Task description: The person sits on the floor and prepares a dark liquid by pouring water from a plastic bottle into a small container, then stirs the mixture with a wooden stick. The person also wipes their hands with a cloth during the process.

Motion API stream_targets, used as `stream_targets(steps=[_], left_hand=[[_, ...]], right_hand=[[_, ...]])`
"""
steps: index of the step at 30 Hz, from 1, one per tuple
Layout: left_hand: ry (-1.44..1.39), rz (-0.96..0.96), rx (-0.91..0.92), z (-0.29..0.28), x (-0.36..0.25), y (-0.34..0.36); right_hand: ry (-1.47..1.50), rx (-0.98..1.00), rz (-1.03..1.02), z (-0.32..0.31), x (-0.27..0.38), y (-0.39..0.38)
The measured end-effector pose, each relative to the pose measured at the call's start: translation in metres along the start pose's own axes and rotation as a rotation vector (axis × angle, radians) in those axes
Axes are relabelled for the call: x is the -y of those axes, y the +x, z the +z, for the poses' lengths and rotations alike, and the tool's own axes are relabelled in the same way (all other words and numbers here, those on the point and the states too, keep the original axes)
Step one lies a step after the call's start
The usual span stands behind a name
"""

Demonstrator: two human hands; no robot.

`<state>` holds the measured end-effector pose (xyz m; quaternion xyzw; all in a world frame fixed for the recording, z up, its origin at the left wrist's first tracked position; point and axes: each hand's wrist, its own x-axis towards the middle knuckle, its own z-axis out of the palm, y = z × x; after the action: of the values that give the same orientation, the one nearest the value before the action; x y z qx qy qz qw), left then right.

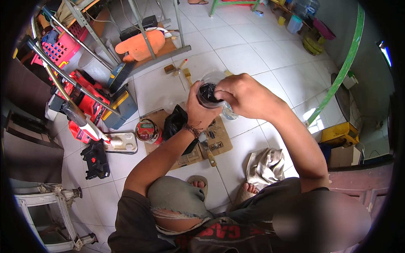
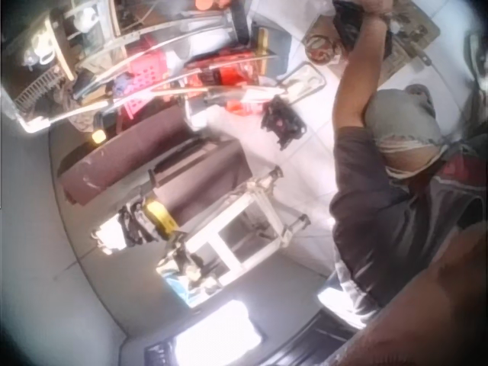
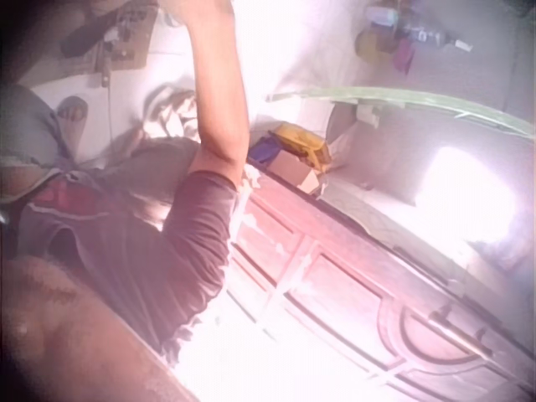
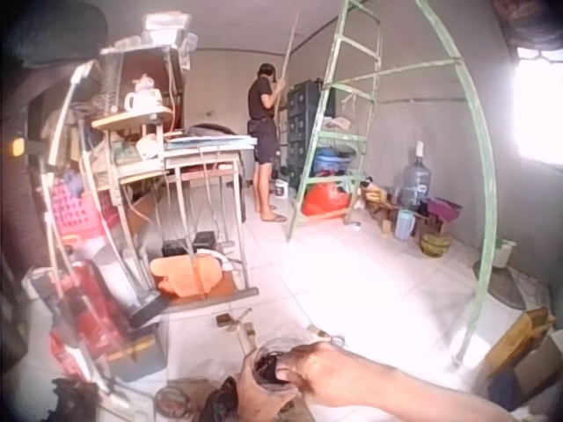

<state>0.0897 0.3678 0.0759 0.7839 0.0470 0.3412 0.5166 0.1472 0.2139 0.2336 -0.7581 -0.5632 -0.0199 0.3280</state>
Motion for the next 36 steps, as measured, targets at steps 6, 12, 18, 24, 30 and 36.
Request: stream_targets(steps=[6,12,18,24,30,36], left_hand=[[-0.205,-0.234,0.268,-0.002,0.001,0.013],[-0.347,-0.428,0.547,-0.018,-0.013,0.028],[-0.491,-0.473,0.666,-0.025,-0.02,0.035],[-0.469,-0.489,0.711,-0.033,-0.017,0.036],[-0.536,-0.492,0.737,-0.033,-0.029,0.037],[-0.688,-0.462,0.827,-0.038,-0.039,0.049]], right_hand=[[-0.294,-0.066,0.033,0.005,-0.051,0.024],[0.005,0.144,0.315,-0.012,-0.015,0.028],[-0.184,0.083,0.338,-0.018,-0.054,0.034],[0.113,0.19,0.512,-0.02,-0.015,0.044],[-0.187,0.163,0.307,-0.023,-0.052,0.035],[-0.037,0.028,0.344,-0.026,-0.034,0.052]])
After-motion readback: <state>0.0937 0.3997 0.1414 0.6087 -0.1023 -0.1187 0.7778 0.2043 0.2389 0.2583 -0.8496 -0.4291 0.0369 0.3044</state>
